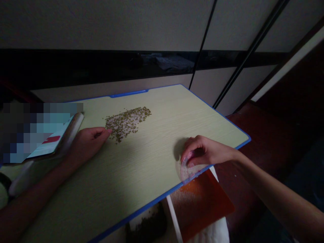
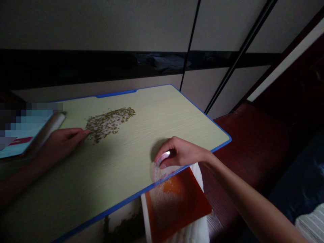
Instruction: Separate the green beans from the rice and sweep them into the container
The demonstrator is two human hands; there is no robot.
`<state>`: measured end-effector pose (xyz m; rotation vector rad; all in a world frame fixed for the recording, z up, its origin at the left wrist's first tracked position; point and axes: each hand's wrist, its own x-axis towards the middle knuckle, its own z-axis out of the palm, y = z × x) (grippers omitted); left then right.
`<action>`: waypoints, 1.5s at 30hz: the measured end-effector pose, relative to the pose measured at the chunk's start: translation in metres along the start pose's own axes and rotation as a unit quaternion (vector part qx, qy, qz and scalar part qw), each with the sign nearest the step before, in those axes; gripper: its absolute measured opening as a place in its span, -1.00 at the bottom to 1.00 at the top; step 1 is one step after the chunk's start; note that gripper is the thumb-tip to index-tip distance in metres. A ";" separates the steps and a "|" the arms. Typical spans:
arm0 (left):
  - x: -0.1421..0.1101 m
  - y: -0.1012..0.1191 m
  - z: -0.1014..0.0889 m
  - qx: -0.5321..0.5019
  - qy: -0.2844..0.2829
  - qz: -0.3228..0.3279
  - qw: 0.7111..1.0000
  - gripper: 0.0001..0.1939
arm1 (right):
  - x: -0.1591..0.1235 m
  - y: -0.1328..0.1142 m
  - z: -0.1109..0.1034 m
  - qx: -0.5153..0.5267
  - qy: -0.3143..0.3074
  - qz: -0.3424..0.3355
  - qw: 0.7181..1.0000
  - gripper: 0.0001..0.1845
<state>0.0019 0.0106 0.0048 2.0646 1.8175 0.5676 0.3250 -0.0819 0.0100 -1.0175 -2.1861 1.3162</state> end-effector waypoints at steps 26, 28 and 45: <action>-0.003 -0.008 0.003 -0.047 0.003 0.044 0.998 -0.62 | 0.077 0.015 -0.043 0.357 0.340 0.082 0.866 -0.94; -0.003 -0.009 0.003 -0.051 0.007 0.044 0.998 -0.61 | 0.095 0.018 -0.054 0.419 0.341 0.100 0.836 -0.91; -0.003 -0.009 0.004 -0.039 -0.007 0.007 0.999 -0.60 | 0.138 0.053 -0.084 0.485 0.398 -0.075 0.775 -0.90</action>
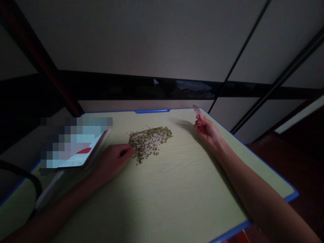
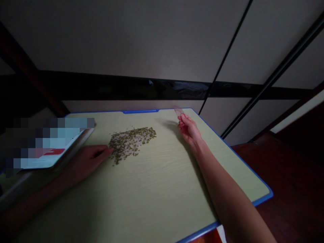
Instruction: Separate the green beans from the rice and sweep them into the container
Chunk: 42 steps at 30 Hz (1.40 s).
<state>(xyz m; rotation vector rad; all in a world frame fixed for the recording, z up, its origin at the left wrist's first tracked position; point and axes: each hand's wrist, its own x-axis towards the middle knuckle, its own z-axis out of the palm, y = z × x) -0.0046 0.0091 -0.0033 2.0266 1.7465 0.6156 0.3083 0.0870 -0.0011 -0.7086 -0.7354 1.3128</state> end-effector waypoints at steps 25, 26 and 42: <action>0.001 -0.007 0.001 0.006 0.002 0.001 1.000 -0.59 | -0.024 0.009 0.017 -0.675 -0.133 -0.227 0.689 -0.78; 0.002 -0.007 0.001 0.008 0.003 0.000 1.000 -0.59 | -0.024 0.010 0.017 -0.675 -0.134 -0.227 0.689 -0.78; 0.002 -0.007 0.002 0.005 -0.004 -0.001 1.000 -0.58 | -0.011 0.008 0.011 -0.346 -0.003 -0.121 0.930 -0.78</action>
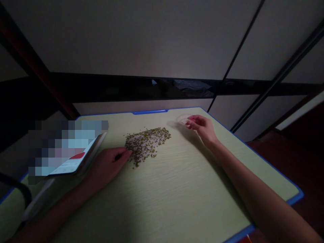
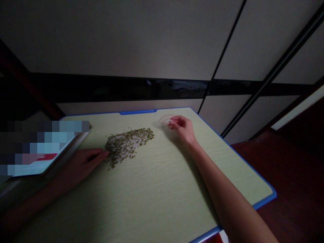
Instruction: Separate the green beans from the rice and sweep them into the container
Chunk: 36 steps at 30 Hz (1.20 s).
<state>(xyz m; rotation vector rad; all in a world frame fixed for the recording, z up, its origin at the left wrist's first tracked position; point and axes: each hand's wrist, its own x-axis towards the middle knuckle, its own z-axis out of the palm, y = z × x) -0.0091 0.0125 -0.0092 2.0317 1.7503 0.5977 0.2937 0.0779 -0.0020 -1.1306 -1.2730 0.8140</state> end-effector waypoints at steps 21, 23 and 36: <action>-0.002 0.001 -0.002 0.003 -0.008 -0.007 1.000 -0.57 | -0.008 0.002 0.004 -0.263 -0.120 -0.137 0.947 -0.79; -0.001 0.000 -0.002 -0.002 -0.012 -0.007 1.000 -0.56 | -0.008 0.004 0.005 -0.270 -0.124 -0.134 0.945 -0.78; 0.001 0.000 0.000 -0.002 -0.009 -0.010 1.000 -0.54 | -0.009 0.004 0.008 -0.237 -0.160 -0.117 0.951 -0.80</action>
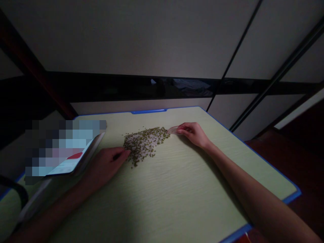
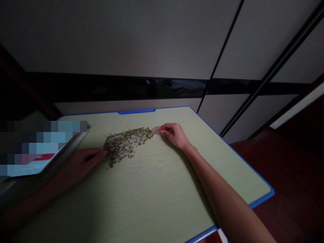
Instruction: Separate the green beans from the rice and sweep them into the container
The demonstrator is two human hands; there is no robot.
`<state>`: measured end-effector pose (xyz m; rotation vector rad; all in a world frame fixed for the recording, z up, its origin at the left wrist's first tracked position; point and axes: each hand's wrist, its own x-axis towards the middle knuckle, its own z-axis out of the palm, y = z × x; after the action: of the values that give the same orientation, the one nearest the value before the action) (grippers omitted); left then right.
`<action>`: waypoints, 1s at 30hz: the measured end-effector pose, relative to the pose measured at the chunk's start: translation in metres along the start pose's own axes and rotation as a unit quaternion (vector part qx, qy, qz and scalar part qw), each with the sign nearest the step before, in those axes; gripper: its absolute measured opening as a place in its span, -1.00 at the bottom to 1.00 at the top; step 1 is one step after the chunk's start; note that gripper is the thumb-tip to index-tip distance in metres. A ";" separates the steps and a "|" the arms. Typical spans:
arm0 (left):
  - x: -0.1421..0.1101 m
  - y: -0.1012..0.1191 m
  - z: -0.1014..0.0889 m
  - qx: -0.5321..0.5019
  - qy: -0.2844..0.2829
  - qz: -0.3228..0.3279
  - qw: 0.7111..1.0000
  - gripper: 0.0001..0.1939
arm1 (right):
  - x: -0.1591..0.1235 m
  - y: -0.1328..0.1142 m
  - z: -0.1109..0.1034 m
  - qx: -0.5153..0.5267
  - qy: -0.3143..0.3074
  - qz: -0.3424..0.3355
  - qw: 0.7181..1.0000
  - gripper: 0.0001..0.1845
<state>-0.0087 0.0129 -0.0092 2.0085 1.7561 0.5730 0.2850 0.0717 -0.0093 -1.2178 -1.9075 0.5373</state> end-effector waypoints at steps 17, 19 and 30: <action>-0.001 -0.002 -0.001 0.005 -0.006 0.006 1.000 -0.55 | 0.000 0.000 -0.009 0.066 -0.043 0.052 0.996 -0.78; -0.002 -0.001 -0.001 0.008 -0.003 0.005 1.000 -0.55 | 0.000 -0.001 -0.009 0.074 -0.048 0.057 0.995 -0.79; -0.001 0.001 -0.001 0.000 -0.005 0.007 1.000 -0.55 | 0.002 -0.008 -0.008 0.201 0.014 0.168 0.965 -0.88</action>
<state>-0.0090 0.0116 -0.0077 2.0213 1.7383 0.5649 0.2869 0.0691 0.0019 -1.2663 -1.4752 1.0270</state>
